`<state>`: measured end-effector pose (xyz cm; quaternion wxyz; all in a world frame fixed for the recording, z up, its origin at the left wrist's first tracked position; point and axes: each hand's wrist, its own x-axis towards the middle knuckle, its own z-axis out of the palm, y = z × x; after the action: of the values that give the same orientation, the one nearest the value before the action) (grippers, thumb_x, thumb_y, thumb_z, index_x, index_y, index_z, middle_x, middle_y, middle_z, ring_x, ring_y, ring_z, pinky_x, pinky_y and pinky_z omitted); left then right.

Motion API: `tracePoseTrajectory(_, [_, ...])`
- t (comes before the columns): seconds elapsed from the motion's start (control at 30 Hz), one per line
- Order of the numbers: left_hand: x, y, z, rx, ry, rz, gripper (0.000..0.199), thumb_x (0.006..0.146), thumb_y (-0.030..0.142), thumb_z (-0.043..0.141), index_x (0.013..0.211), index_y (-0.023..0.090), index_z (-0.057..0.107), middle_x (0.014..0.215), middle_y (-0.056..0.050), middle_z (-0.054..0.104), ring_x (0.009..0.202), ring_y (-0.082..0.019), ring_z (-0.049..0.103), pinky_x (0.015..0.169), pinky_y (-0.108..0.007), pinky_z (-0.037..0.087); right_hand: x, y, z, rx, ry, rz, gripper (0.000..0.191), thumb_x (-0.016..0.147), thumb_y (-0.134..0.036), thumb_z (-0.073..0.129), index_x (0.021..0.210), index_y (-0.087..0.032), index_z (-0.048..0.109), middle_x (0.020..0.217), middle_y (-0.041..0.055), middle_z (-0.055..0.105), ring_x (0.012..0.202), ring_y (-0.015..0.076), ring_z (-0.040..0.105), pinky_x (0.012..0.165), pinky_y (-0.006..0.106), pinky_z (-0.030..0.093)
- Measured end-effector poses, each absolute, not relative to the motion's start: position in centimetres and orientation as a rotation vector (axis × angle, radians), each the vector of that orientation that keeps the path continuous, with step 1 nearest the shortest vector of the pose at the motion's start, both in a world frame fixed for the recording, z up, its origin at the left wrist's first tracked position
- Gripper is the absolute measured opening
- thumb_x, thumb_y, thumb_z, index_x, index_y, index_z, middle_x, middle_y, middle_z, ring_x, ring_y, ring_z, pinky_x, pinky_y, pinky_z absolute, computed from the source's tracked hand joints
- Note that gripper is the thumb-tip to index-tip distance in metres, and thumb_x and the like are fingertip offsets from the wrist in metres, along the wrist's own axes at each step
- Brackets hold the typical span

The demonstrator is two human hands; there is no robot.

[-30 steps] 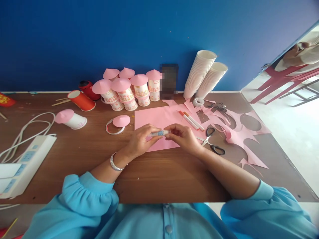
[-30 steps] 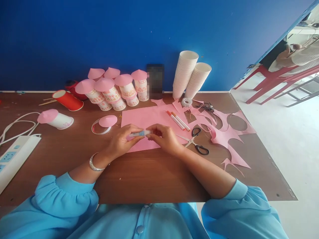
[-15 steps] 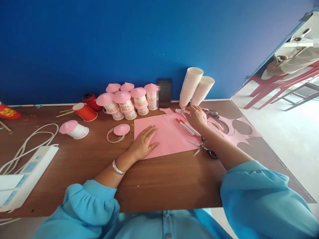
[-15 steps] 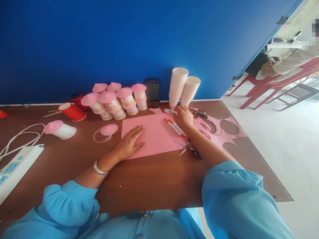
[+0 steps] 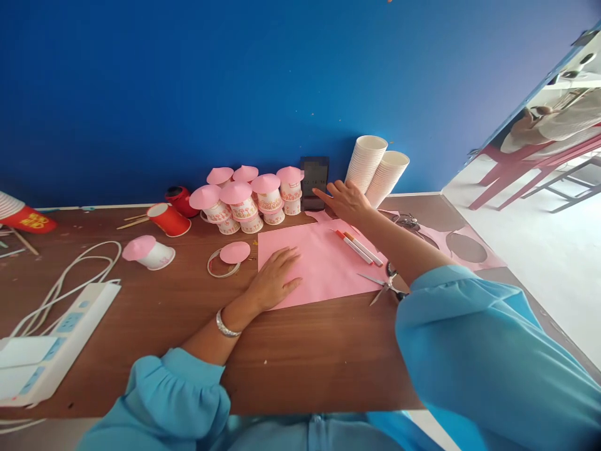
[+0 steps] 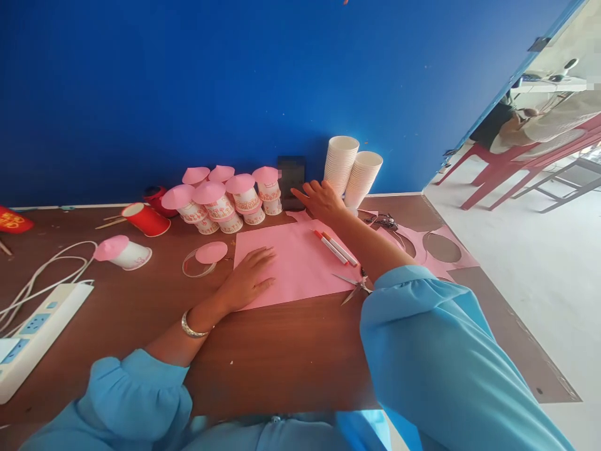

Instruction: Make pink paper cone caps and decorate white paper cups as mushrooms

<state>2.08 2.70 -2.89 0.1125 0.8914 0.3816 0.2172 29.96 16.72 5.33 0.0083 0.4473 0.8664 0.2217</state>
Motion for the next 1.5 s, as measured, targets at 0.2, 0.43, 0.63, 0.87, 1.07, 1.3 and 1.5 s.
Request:
tracePoseTrajectory(0.2, [2.1, 2.6, -2.8, 2.610, 1.101, 0.649, 0.053, 0.100, 0.043, 0.060, 0.147, 0.021, 0.052, 0.155, -0.015, 0.054, 0.146, -0.033, 0.048, 0.123, -0.058, 0.043, 30.7, 17.4, 6.1, 1.446, 2.699, 0.750, 0.058, 0.101, -0.012, 0.034, 0.159, -0.014, 0.040, 0.118, 0.0198, 0.063, 0.101, 0.0313, 0.051, 0.079, 0.040, 0.028])
tracePoseTrajectory(0.43, [2.2, 2.6, -2.6, 2.644, 1.095, 0.634, 0.054, 0.100, 0.041, 0.060, 0.147, 0.018, 0.050, 0.155, -0.016, 0.054, 0.145, -0.033, 0.047, 0.123, -0.058, 0.043, 30.8, 15.5, 6.1, 1.464, 2.787, 0.783, 0.057, 0.101, -0.011, 0.033, 0.158, -0.013, 0.041, 0.110, 0.0186, 0.066, 0.095, 0.0308, 0.052, 0.077, 0.041, 0.030])
tracePoseTrajectory(0.63, [2.2, 2.6, -2.7, 2.684, 1.098, 0.652, 0.052, 0.101, 0.040, 0.059, 0.145, 0.015, 0.051, 0.152, -0.017, 0.056, 0.144, -0.033, 0.049, 0.122, -0.057, 0.044, 30.3, 10.5, 4.0, 1.377, 2.971, 0.842, 0.042, 0.101, -0.007, 0.037, 0.135, -0.010, 0.062, 0.099, 0.0157, 0.069, 0.089, 0.0268, 0.052, 0.073, 0.039, 0.031])
tracePoseTrajectory(0.87, [2.2, 2.7, -2.4, 2.663, 1.085, 0.678, 0.049, 0.102, 0.043, 0.057, 0.145, 0.020, 0.051, 0.151, -0.015, 0.057, 0.143, -0.032, 0.051, 0.120, -0.057, 0.047, 30.2, 5.0, 1.9, 1.376, 3.005, 0.818, 0.031, 0.101, -0.006, 0.043, 0.096, -0.016, 0.073, 0.089, 0.0102, 0.069, 0.081, 0.0222, 0.053, 0.066, 0.035, 0.030])
tracePoseTrajectory(1.07, [1.7, 3.0, -2.3, 2.612, 1.125, 0.689, 0.051, 0.103, 0.047, 0.054, 0.145, 0.019, 0.051, 0.152, -0.017, 0.055, 0.145, -0.031, 0.050, 0.119, -0.058, 0.047, 31.8, 2.3, 0.8, 1.465, 3.001, 0.723, 0.026, 0.101, -0.009, 0.048, 0.093, -0.015, 0.072, 0.098, 0.0122, 0.072, 0.085, 0.0211, 0.058, 0.063, 0.033, 0.030])
tracePoseTrajectory(1.3, [1.2, 3.3, -1.6, 2.629, 1.117, 0.571, 0.052, 0.103, 0.049, 0.054, 0.145, 0.020, 0.053, 0.152, -0.017, 0.055, 0.145, -0.031, 0.050, 0.120, -0.057, 0.047, 32.3, -0.5, 0.1, 1.438, 2.994, 0.472, 0.028, 0.099, -0.007, 0.048, 0.086, -0.017, 0.072, 0.087, 0.0082, 0.069, 0.081, 0.0207, 0.061, 0.068, 0.033, 0.041])
tracePoseTrajectory(1.5, [0.2, 3.1, -1.5, 2.726, 1.108, 0.525, 0.052, 0.103, 0.047, 0.053, 0.147, 0.019, 0.053, 0.151, -0.017, 0.057, 0.144, -0.032, 0.053, 0.120, -0.056, 0.047, 31.6, -1.6, 0.3, 1.477, 2.959, 0.324, 0.027, 0.096, -0.006, 0.050, 0.090, -0.017, 0.074, 0.094, 0.0114, 0.071, 0.081, 0.0217, 0.062, 0.065, 0.034, 0.043])
